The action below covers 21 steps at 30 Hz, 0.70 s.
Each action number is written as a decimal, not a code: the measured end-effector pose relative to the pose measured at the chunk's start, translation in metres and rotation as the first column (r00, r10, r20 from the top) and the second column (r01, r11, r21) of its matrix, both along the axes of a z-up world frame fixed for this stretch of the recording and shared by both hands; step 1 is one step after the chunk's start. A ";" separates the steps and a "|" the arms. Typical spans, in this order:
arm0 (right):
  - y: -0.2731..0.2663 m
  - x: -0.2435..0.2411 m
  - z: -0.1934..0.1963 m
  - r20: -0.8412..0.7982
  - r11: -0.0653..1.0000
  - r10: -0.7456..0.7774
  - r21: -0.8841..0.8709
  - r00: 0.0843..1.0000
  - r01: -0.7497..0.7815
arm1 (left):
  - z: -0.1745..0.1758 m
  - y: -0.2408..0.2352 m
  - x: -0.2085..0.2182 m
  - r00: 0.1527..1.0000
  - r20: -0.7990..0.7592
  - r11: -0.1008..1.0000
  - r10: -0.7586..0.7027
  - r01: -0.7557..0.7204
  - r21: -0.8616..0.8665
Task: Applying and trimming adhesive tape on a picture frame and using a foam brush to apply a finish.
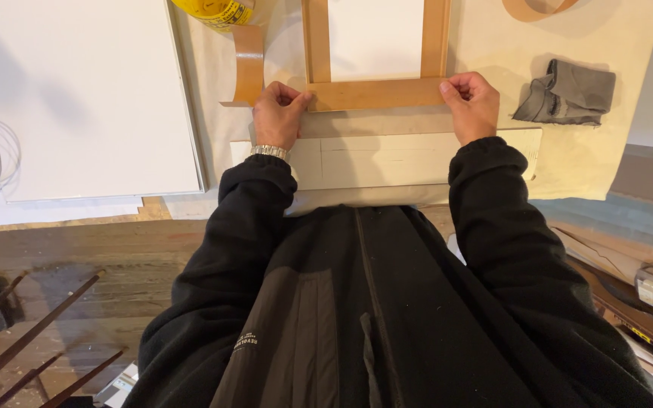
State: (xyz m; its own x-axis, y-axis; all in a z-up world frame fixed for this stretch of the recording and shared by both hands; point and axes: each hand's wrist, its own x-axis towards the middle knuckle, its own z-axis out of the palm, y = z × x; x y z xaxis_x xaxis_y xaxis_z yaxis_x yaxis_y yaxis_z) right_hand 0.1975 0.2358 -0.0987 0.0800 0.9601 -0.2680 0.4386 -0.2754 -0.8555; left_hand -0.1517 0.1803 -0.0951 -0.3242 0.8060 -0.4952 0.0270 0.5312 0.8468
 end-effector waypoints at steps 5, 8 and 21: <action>-0.001 -0.001 0.000 0.000 1.000 -0.008 -0.009 1.000 0.008 | -0.002 0.000 0.000 1.000 -0.012 1.000 -0.007 0.007 -0.011; -0.001 0.000 -0.003 0.007 1.000 0.001 0.015 1.000 -0.001 | -0.008 -0.002 0.000 1.000 -0.005 1.000 -0.003 0.003 0.008; -0.005 0.001 0.006 -0.019 1.000 -0.009 0.013 1.000 0.009 | 0.001 0.000 0.001 1.000 0.001 1.000 -0.003 0.003 -0.019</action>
